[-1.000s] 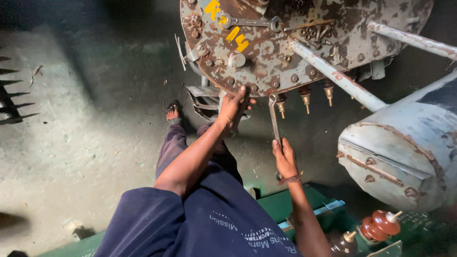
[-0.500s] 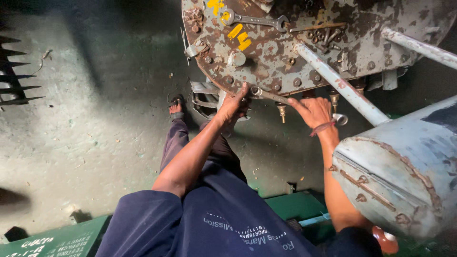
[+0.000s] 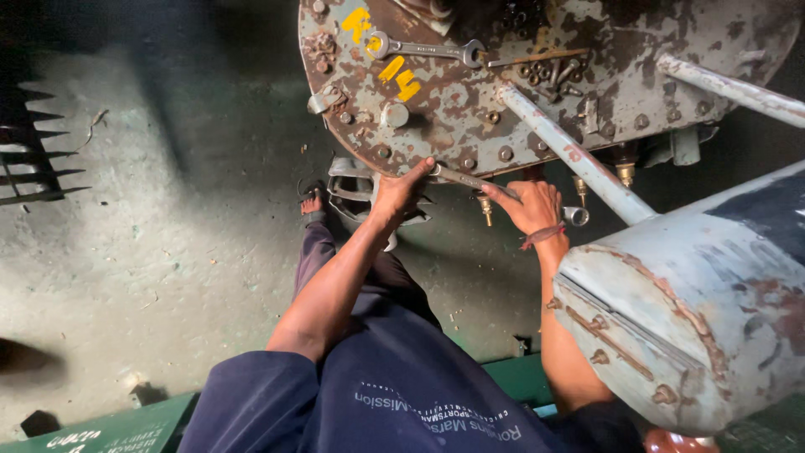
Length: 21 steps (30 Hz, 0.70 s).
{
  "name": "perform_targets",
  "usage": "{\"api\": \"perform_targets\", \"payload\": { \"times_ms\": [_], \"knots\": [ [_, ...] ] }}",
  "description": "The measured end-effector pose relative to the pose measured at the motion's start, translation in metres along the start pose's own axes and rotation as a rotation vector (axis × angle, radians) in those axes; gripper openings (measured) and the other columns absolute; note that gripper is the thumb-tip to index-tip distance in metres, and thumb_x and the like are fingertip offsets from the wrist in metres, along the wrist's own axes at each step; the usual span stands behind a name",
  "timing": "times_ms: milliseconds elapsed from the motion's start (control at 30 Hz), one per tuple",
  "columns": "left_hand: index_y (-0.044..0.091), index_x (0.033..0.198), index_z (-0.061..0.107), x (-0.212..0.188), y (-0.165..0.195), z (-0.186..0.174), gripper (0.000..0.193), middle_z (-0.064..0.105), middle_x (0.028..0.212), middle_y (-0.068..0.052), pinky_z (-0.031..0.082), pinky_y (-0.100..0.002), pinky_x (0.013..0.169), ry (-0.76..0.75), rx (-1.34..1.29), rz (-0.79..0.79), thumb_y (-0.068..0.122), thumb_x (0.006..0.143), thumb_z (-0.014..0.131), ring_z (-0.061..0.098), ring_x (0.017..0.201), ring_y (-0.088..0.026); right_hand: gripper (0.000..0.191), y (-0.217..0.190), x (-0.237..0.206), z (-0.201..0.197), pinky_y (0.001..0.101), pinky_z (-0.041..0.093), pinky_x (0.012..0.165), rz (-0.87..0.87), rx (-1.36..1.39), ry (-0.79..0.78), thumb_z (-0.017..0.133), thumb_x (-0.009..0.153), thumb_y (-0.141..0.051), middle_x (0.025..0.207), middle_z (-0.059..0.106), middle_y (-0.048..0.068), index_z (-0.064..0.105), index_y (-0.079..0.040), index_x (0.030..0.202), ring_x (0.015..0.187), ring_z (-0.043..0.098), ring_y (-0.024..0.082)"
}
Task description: The person uses two wrenches to tighten bolts on a large circular metal flange. They systematically move around the flange, applying torque to multiple bolts in sequence.
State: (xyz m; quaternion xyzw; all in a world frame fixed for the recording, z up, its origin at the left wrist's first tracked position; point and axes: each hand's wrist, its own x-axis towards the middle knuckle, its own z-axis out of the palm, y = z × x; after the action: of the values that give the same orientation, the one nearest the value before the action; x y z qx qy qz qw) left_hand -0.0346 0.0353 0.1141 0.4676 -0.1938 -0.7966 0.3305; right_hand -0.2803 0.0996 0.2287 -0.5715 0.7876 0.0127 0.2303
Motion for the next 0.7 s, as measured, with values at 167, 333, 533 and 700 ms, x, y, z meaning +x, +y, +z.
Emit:
{"api": "perform_targets", "payload": {
  "times_ms": [167, 333, 533, 700],
  "knots": [
    [0.012, 0.090, 0.064, -0.002, 0.007, 0.000, 0.030, 0.051, 0.065, 0.005, 0.026, -0.027, 0.039, -0.012, 0.039, -0.080, 0.036, 0.087, 0.083, 0.040, 0.046, -0.008, 0.079, -0.010, -0.003, -0.019, 0.0474, 0.047, 0.058, 0.121, -0.005, -0.201, 0.076, 0.068, -0.078, 0.048, 0.057, 0.016, 0.067, 0.000, 0.056, 0.050, 0.062, 0.035],
    [0.015, 0.089, 0.064, 0.003, 0.003, -0.008, 0.032, 0.052, 0.064, 0.007, 0.029, -0.026, 0.041, -0.032, 0.057, -0.173, 0.043, 0.087, 0.079, 0.046, 0.047, -0.008, 0.068, -0.035, -0.012, -0.035, 0.0465, 0.053, 0.053, 0.303, 0.185, -0.193, 0.076, 0.067, -0.075, 0.051, 0.057, 0.014, 0.072, -0.008, 0.062, 0.050, 0.064, 0.032],
    [0.020, 0.084, 0.054, 0.019, -0.008, -0.016, 0.044, 0.037, 0.059, 0.007, 0.020, -0.027, 0.039, -0.142, 0.008, -0.111, 0.060, 0.090, 0.072, 0.031, 0.044, -0.008, 0.069, -0.014, -0.009, -0.012, 0.0471, 0.053, 0.060, 0.165, 0.111, -0.055, 0.083, 0.066, -0.072, 0.053, 0.061, 0.015, 0.076, -0.004, 0.066, 0.050, 0.063, 0.030],
    [0.023, 0.085, 0.045, 0.023, -0.006, -0.014, 0.051, 0.036, 0.056, 0.005, 0.021, -0.028, 0.039, -0.175, -0.073, -0.080, 0.073, 0.089, 0.055, 0.032, 0.041, -0.010, 0.062, 0.030, 0.017, 0.039, 0.0476, 0.053, 0.069, 0.064, 0.076, 0.165, 0.089, 0.065, -0.065, 0.066, 0.067, 0.017, 0.077, -0.004, 0.073, 0.062, 0.066, 0.034]
  ]
}}
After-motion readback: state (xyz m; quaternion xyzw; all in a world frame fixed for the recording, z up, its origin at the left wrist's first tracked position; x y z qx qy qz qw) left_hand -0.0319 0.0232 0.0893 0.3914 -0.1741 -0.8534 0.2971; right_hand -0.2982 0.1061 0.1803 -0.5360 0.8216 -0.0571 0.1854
